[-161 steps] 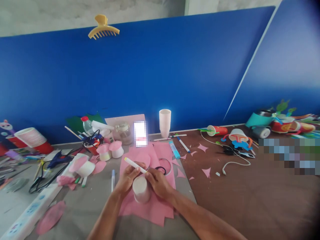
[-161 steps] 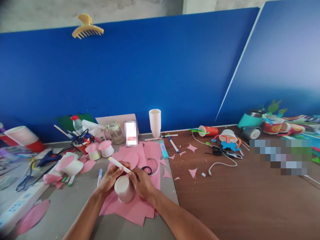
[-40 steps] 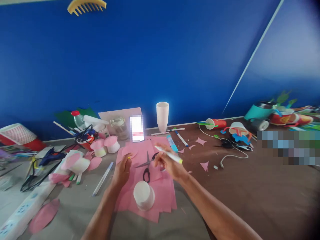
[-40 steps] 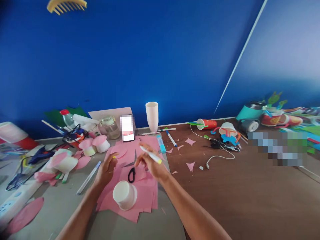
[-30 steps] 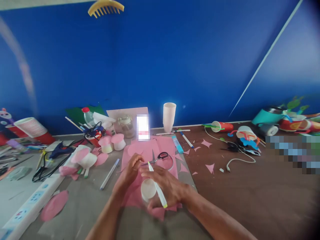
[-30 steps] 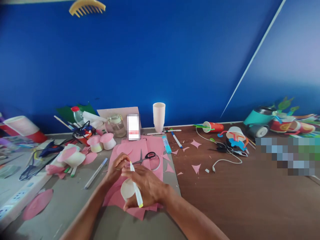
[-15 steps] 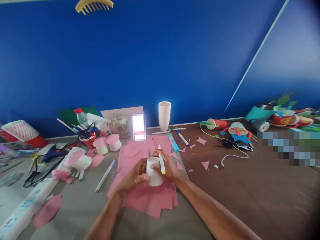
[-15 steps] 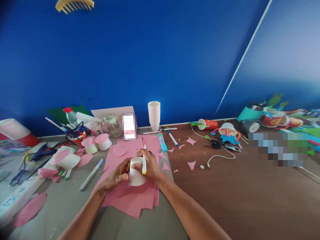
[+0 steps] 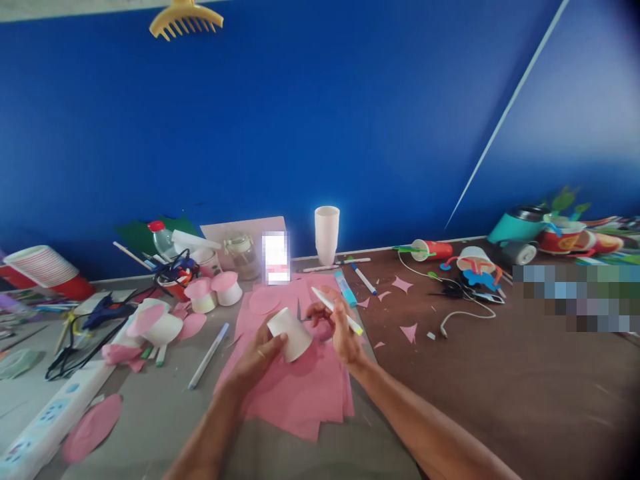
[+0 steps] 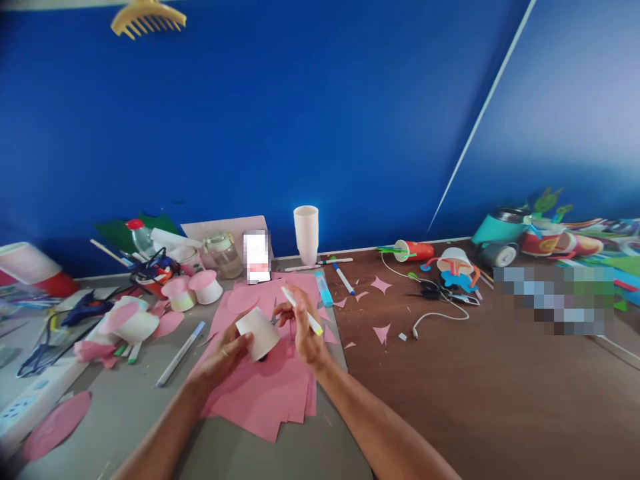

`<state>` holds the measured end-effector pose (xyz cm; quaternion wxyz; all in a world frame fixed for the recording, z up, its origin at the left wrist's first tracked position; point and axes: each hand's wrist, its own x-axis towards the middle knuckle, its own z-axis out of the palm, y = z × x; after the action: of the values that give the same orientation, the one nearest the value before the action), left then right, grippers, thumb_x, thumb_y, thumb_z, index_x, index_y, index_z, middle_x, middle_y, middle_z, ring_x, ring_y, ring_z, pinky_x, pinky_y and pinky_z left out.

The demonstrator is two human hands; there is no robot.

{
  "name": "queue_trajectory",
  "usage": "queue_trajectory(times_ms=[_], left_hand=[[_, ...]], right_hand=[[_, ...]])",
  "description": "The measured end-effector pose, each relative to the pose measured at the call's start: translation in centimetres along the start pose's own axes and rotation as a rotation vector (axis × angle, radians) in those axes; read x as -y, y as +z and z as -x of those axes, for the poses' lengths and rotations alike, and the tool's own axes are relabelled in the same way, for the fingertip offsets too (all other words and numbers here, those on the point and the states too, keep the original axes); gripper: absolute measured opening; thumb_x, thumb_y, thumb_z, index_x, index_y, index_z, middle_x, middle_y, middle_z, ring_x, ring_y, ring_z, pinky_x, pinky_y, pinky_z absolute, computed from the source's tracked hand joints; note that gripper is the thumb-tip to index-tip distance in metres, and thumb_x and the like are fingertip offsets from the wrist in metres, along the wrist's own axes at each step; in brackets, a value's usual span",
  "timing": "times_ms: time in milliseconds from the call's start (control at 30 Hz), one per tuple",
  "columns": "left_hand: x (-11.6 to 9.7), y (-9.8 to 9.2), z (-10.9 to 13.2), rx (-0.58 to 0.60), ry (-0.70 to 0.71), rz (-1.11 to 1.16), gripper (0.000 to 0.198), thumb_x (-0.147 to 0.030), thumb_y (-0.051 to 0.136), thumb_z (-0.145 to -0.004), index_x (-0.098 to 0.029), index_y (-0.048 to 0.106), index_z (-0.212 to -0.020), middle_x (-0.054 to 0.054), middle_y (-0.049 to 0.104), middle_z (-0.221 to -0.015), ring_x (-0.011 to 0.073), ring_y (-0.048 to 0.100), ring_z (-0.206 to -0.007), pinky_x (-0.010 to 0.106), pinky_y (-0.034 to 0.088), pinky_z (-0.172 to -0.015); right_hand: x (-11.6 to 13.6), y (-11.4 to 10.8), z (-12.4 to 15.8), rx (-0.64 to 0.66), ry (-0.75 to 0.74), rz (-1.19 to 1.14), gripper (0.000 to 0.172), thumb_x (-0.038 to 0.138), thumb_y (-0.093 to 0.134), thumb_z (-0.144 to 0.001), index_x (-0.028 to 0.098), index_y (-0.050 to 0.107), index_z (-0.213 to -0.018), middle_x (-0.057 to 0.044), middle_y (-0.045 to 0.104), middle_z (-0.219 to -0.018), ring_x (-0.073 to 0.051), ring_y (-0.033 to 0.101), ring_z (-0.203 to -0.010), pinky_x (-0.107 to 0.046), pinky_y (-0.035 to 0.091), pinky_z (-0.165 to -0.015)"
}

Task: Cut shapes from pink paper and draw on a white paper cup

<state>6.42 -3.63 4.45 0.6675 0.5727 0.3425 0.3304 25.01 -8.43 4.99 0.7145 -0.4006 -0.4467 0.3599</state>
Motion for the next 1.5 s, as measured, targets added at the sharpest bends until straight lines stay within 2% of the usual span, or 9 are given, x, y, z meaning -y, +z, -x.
queue_trajectory(times_ms=[100, 167, 300, 467, 667, 967, 1167, 1500], left_hand=[[0.0, -0.5, -0.2, 0.071, -0.017, 0.039, 0.074, -0.061, 0.079, -0.076, -0.018, 0.061, -0.133, 0.011, 0.071, -0.108, 0.0244, 0.064, -0.092, 0.03, 0.051, -0.073], [0.1, -0.8, -0.3, 0.132, -0.001, 0.039, 0.072, -0.059, 0.078, -0.079, -0.016, 0.06, -0.134, 0.012, 0.071, -0.108, 0.0237, 0.065, -0.089, 0.028, 0.05, -0.069], [0.5, -1.1, -0.5, 0.156, 0.019, 0.039, 0.075, -0.057, 0.081, -0.077, -0.018, 0.059, -0.137, 0.011, 0.071, -0.11, 0.0229, 0.065, -0.088, 0.028, 0.049, -0.069], [0.7, -1.3, -0.6, 0.128, 0.03, 0.013, 0.081, -0.059, 0.083, -0.074, -0.017, 0.059, -0.138, 0.014, 0.07, -0.119, 0.0276, 0.065, -0.1, 0.031, 0.051, -0.075], [0.6, -1.6, -0.5, 0.159, 0.01, 0.012, 0.075, -0.058, 0.082, -0.075, -0.02, 0.061, -0.135, 0.013, 0.068, -0.122, 0.0281, 0.064, -0.104, 0.032, 0.051, -0.08], [-0.3, -1.2, -0.2, 0.167, 0.021, -0.055, 0.07, -0.06, 0.08, -0.075, -0.018, 0.064, -0.129, 0.011, 0.07, -0.112, 0.0312, 0.064, -0.106, 0.038, 0.05, -0.088], [-0.5, -1.1, -0.2, 0.186, 0.006, -0.027, 0.074, -0.058, 0.082, -0.073, -0.019, 0.062, -0.132, 0.01, 0.07, -0.111, 0.0289, 0.063, -0.103, 0.036, 0.049, -0.084], [-0.5, -1.1, -0.1, 0.185, 0.015, 0.013, 0.075, -0.054, 0.083, -0.074, -0.017, 0.06, -0.136, 0.01, 0.07, -0.114, 0.0303, 0.062, -0.109, 0.034, 0.047, -0.085]], right_hand=[[0.4, 0.6, 0.9, 0.061, 0.014, -0.01, 0.07, 0.08, 0.038, -0.094, 0.02, 0.071, -0.107, -0.002, 0.064, -0.065, -0.019, 0.058, -0.06, -0.034, 0.052, -0.063], [0.5, 1.1, 1.6, 0.095, 0.032, 0.011, 0.062, 0.076, 0.044, -0.094, 0.021, 0.069, -0.104, 0.0, 0.06, -0.062, -0.018, 0.056, -0.058, -0.033, 0.051, -0.06], [0.6, 1.7, 2.4, 0.115, 0.018, 0.039, 0.038, 0.062, 0.062, -0.092, 0.024, 0.061, -0.098, 0.0, 0.063, -0.073, -0.016, 0.057, -0.061, -0.029, 0.05, -0.058], [0.7, 1.2, 2.5, 0.085, -0.067, 0.146, 0.026, 0.05, 0.065, -0.093, 0.024, 0.064, -0.092, -0.002, 0.065, -0.079, -0.017, 0.058, -0.063, -0.028, 0.049, -0.057], [0.3, 1.1, 2.9, 0.055, -0.049, 0.184, 0.03, 0.054, 0.058, -0.095, 0.025, 0.064, -0.089, 0.0, 0.06, -0.067, -0.017, 0.056, -0.057, -0.029, 0.046, -0.052], [0.7, 1.1, 3.0, 0.051, -0.066, 0.213, 0.032, 0.054, 0.058, -0.096, 0.023, 0.062, -0.088, -0.001, 0.061, -0.066, -0.016, 0.055, -0.056, -0.028, 0.043, -0.051], [0.8, 1.0, 3.1, 0.063, -0.105, 0.256, 0.03, 0.051, 0.056, -0.097, 0.023, 0.063, -0.088, -0.001, 0.06, -0.068, -0.017, 0.055, -0.059, -0.028, 0.043, -0.053], [0.6, 0.9, 3.2, 0.075, -0.165, 0.26, 0.023, 0.043, 0.056, -0.099, 0.022, 0.064, -0.093, -0.002, 0.064, -0.072, -0.017, 0.06, -0.061, -0.027, 0.047, -0.054]])
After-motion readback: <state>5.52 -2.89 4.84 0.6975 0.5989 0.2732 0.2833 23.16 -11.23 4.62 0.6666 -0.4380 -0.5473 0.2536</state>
